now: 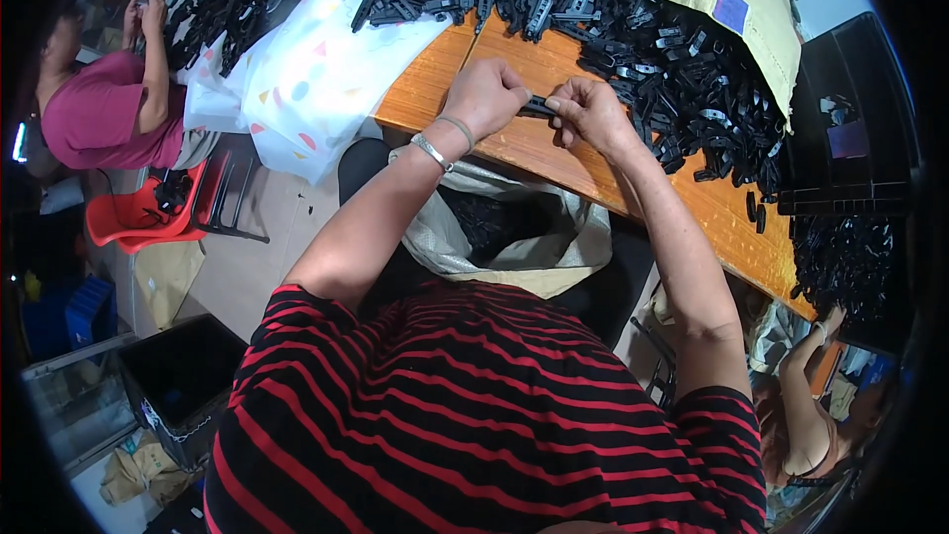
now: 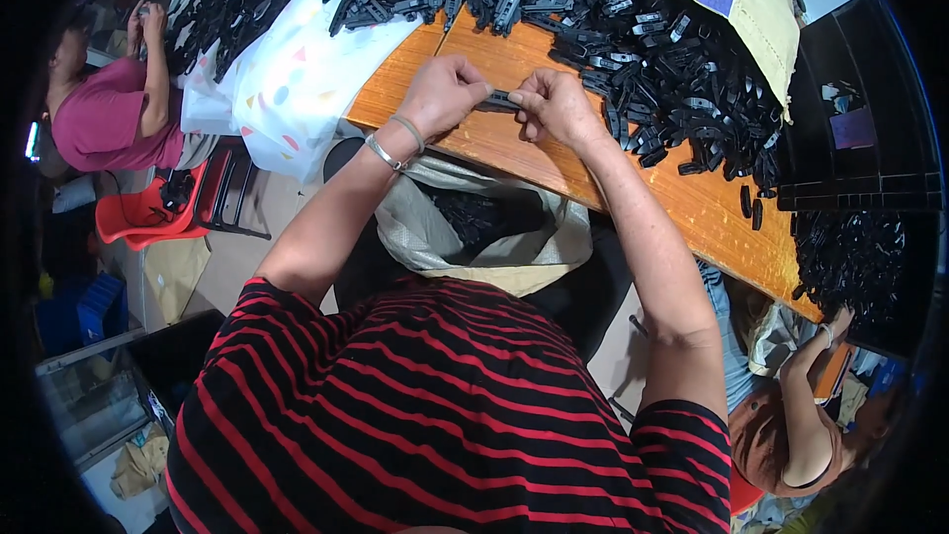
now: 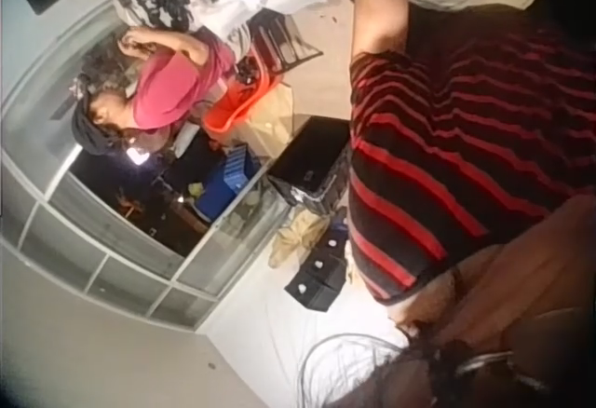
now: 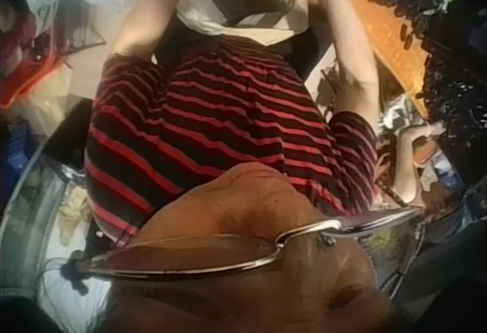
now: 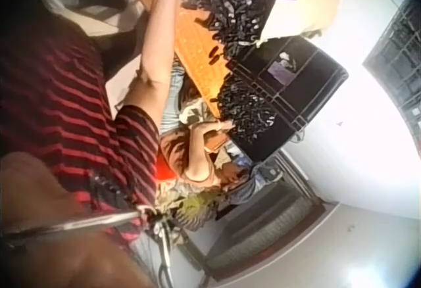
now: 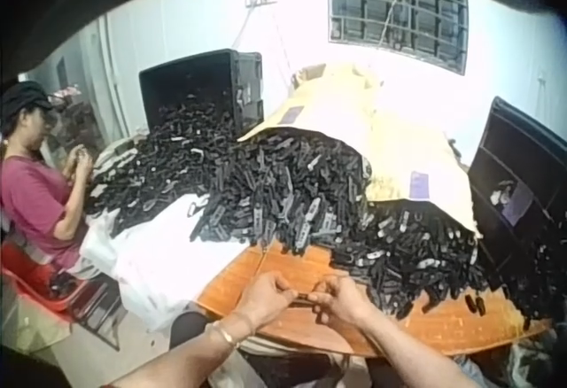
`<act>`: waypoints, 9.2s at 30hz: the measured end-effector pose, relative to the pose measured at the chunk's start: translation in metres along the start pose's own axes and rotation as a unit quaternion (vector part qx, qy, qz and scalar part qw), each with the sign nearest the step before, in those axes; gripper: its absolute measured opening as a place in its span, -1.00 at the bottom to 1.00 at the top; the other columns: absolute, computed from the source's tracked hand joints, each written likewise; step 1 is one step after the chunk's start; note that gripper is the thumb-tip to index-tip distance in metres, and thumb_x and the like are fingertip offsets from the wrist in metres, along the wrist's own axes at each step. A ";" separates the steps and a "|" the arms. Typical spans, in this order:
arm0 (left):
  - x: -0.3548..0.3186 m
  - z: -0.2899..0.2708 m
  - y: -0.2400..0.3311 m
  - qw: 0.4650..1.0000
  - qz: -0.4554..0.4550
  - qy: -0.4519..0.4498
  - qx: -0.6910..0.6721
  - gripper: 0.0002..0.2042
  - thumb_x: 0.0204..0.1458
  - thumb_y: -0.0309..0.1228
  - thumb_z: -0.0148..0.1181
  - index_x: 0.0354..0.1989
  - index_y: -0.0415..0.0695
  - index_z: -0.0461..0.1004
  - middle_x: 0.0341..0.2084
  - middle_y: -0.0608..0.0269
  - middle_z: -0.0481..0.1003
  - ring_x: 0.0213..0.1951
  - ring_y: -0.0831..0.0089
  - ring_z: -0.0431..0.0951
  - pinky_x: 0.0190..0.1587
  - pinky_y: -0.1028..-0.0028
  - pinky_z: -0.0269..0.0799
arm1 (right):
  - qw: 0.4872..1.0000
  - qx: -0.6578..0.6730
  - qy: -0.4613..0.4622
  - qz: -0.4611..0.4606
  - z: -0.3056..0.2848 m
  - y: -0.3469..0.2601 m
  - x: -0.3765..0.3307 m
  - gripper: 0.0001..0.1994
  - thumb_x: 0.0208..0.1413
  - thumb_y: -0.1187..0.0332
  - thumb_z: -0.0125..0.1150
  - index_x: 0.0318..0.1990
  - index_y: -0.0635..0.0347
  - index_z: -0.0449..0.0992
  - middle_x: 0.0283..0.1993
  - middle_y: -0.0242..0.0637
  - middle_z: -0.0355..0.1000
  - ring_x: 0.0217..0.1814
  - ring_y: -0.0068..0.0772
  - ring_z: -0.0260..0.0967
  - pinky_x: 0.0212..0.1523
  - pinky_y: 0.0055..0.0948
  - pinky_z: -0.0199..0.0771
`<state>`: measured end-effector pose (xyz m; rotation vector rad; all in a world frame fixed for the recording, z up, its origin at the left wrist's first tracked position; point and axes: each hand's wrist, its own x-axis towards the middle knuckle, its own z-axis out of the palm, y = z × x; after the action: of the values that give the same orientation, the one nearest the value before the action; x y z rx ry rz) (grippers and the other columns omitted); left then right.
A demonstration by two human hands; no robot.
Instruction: Assembling small black plastic parts manually at a workbench.
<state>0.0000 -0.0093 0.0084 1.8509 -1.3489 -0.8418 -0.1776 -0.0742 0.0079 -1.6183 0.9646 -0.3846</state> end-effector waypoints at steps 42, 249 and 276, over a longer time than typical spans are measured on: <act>0.052 0.013 -0.013 0.897 0.331 0.187 0.225 -0.78 -0.13 -0.54 0.19 -0.27 -0.02 0.46 -0.20 0.09 0.35 -0.16 0.12 0.40 -0.16 0.27 0.37 | 0.856 -0.451 0.212 -0.135 -0.005 -0.010 0.012 -0.76 -0.09 0.30 0.26 -0.35 0.26 0.41 -0.48 0.03 0.47 -0.41 0.04 0.46 -0.35 -0.14 0.46; 0.014 0.018 0.002 0.987 0.087 -0.036 -0.129 -0.83 -0.06 -0.41 0.27 -0.38 -0.27 0.50 -0.54 0.34 0.47 -0.47 0.63 0.42 -0.40 0.60 0.37 | 0.984 0.118 0.131 0.006 0.001 0.001 -0.019 -0.88 0.12 0.45 0.15 -0.41 0.30 0.39 -0.60 -0.33 0.39 -0.70 -0.62 0.29 -0.67 -0.62 0.33; -0.018 -0.025 -0.007 0.985 0.164 0.047 0.021 -0.83 -0.11 -0.41 0.29 -0.38 -0.21 0.50 -0.50 0.27 0.45 -0.50 0.57 0.43 -0.40 0.54 0.38 | 0.856 -0.409 0.295 -0.112 -0.038 0.000 -0.096 -0.81 -0.06 0.34 0.29 -0.36 0.25 0.47 -0.34 -0.13 0.44 -0.38 -0.11 0.45 -0.35 -0.25 0.43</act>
<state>0.0195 0.0137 0.0189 1.6159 -1.5652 -0.5506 -0.2619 -0.0266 0.0425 -2.4779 1.5378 -0.7225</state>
